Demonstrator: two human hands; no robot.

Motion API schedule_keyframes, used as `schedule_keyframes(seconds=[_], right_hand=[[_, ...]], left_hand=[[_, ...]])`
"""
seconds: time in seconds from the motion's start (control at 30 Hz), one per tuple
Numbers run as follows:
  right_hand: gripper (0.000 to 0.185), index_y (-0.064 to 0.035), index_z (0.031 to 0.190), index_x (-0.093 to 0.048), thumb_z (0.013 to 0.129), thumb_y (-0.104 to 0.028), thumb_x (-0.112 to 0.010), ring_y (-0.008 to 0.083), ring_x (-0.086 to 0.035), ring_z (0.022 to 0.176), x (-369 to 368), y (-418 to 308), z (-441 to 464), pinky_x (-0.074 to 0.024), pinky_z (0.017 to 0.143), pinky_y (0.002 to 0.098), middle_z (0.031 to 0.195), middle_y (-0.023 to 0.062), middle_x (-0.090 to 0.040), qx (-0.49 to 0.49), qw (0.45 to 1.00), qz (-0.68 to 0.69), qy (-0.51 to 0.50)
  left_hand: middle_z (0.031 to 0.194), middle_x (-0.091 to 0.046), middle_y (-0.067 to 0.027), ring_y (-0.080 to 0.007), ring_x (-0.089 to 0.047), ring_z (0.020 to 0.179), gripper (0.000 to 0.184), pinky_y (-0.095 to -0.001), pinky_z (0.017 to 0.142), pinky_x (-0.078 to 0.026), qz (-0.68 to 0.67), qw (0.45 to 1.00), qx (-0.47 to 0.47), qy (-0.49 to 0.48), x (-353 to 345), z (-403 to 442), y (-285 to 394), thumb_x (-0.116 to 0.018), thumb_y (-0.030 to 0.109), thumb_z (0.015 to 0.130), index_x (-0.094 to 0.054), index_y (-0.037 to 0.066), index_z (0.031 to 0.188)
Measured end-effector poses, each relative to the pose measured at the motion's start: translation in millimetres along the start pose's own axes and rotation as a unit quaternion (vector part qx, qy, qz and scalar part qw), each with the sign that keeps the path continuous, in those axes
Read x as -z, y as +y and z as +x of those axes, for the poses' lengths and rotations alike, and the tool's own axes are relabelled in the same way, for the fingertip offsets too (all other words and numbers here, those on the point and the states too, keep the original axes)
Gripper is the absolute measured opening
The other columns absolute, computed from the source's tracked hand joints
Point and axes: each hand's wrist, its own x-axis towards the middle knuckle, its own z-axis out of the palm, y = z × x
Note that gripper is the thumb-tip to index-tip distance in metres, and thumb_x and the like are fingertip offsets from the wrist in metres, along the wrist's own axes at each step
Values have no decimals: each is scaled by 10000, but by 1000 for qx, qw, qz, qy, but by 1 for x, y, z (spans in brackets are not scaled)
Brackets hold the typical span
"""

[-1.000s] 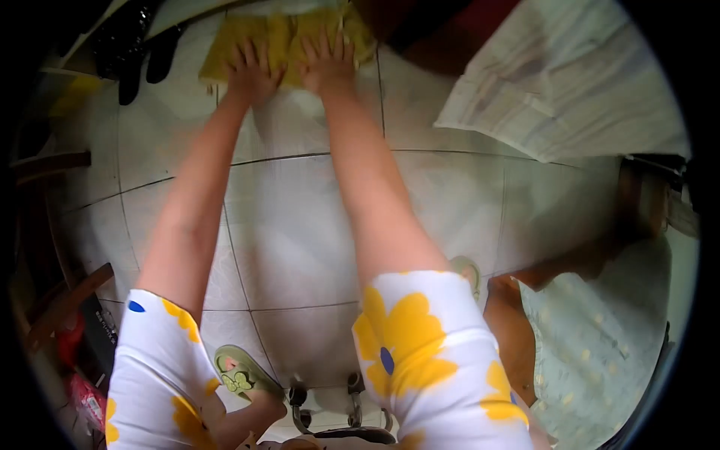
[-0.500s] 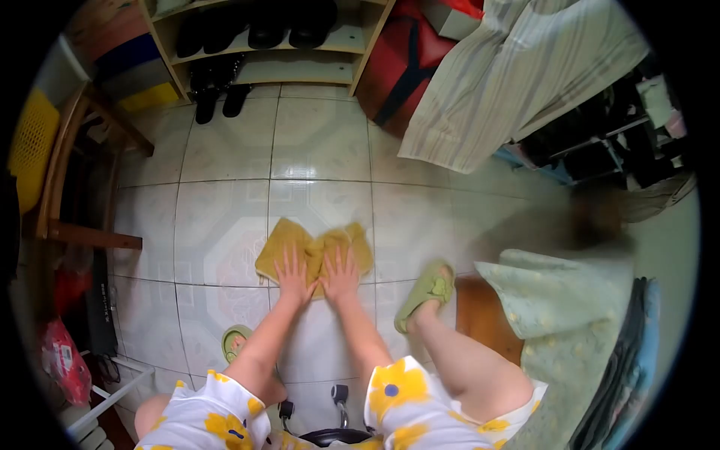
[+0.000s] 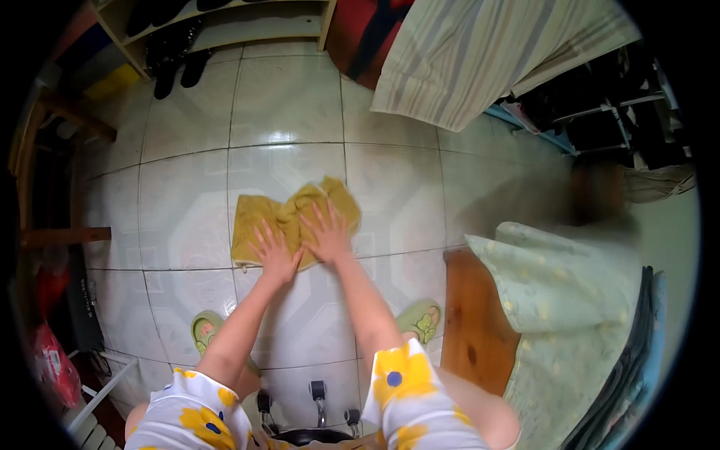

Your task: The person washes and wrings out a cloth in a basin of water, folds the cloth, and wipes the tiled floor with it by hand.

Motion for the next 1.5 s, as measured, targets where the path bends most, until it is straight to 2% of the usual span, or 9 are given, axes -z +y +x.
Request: schedule_keyframes(seconds=[0.2,0.4,0.47,0.67,0.83,1.1,1.3,1.37,1.5], right_hand=[[668,-371,1446,-187,858,-608,-398,278,47,1417,37,84,106,-26,1107,545,1545,-3,-35,-23,999,-15,19],[651,-371,1454,-133,883,-626,-313,284,67,1412,70,140,199,-9,1110,538,1544,-18,43,-118,993,20,23],[656,-371,1455,-118,882,-622,-317,293,70,1410,73,147,211,-12,1111,539,1543,-15,51,-137,989,47,23],[712,-319,1468,-103,873,-647,-315,335,40,1405,55,145,181,-41,1095,573,1544,16,50,-111,993,28,41],[721,-304,1470,-125,868,-621,-365,351,36,1404,25,131,74,-33,1084,585,1546,43,20,-111,993,14,38],[743,-286,1468,-159,848,-575,-451,350,62,1404,-23,145,-113,-23,1071,607,1545,60,13,-169,984,57,5],[736,-287,1465,-170,849,-574,-454,360,60,1402,-40,170,-164,-43,1069,610,1544,67,14,-163,985,52,1],[740,-297,1465,-165,846,-582,-456,358,59,1402,-43,173,-164,-49,1069,610,1545,64,22,-154,986,55,6],[755,-326,1464,-145,836,-611,-454,350,69,1403,-20,182,-154,-42,1071,603,1545,49,45,-132,988,29,-70]], left_hand=[[1498,97,-245,-477,133,1353,774,-688,1010,23,28,997,12,67,10,131,52,-310,615,884,-254,81,1441],[1503,71,-238,-467,94,1363,821,-678,1020,12,101,994,-46,-3,55,267,77,-254,655,878,-93,115,1475],[1508,57,-225,-453,86,1370,825,-680,1019,6,103,993,-46,22,57,286,81,-256,662,872,-97,122,1475],[1519,13,-203,-427,55,1383,827,-688,1013,-13,179,981,-59,43,54,255,78,-274,673,860,-144,132,1472],[1518,-50,-199,-408,24,1391,797,-688,1020,-19,149,985,-79,35,18,151,94,-417,613,836,-227,149,1456],[1509,-30,-232,-432,34,1384,831,-702,1007,-18,110,987,-116,15,-49,-1,161,-521,593,784,-300,117,1429],[1510,-6,-234,-436,53,1381,835,-709,1000,-18,127,987,-97,-4,-79,-39,203,-511,612,783,-307,119,1426],[1515,37,-212,-422,90,1381,826,-706,1002,-5,153,984,-77,-58,-79,-36,208,-450,636,812,-241,156,1451],[1511,77,-218,-426,123,1376,823,-712,993,6,140,982,-86,-93,-75,-29,206,-422,640,832,-202,160,1464]])
